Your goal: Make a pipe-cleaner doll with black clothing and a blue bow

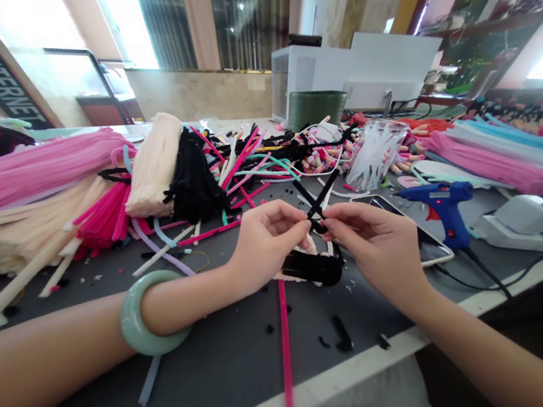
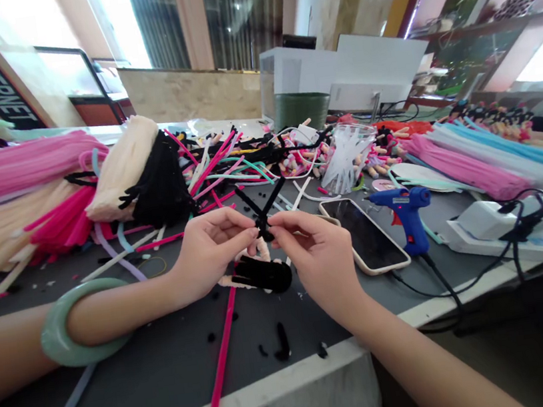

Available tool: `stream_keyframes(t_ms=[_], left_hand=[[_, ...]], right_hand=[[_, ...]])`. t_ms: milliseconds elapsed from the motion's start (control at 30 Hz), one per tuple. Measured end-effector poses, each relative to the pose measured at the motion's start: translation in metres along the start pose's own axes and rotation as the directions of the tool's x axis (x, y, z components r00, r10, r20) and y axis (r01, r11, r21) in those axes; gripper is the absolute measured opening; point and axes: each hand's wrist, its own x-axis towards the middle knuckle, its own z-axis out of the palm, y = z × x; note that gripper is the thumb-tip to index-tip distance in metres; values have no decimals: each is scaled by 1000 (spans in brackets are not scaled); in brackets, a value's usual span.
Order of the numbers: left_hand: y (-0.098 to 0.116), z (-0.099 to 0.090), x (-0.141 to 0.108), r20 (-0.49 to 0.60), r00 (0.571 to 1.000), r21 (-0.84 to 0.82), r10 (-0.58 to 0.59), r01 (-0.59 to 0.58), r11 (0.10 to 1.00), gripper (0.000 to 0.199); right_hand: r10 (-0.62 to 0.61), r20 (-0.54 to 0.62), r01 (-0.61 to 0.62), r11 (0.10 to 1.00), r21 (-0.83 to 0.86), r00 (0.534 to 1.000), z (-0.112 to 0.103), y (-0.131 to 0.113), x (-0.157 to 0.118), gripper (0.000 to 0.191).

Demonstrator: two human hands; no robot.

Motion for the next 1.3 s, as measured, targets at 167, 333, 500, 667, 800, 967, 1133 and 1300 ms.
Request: stream_keyframes(t_ms=[167,333,500,667,800,967,1133,1300], left_hand=[[-1,1,0,-2,1000,-1,6,-6,1000,11],[-1,1,0,5,1000,-3,-3,3,1000,11],[0,1,-1,7,1000,-5,-11,11,1000,11],[-1,2,0,6,1000,3,-18,18,1000,9],[-1,2,0,7,1000,9,-29,29,1000,9],[0,2,-1,6,999,13,-34,34,999,8],[0,2,-1,20,999,27,-26,25,999,8],[-1,2,-1,32,999,35,-20,19,999,9]], right_hand=[[-35,6,35,999,-24,999,-1,2,0,12],[-56,15,57,997,-50,998,-2,3,0,13],[-65,31,67,995,-69,997,-3,2,1,13],[-80,44,85,991,-100,996,-4,3,1,13],[-84,51,90,987,-132,995,-5,3,0,13],[-82,54,90,984,-156,995,-5,3,0,12],[-79,62,90,980,-179,995,-5,3,0,12],[-42,70,53,985,-167,997,-4,2,0,9]])
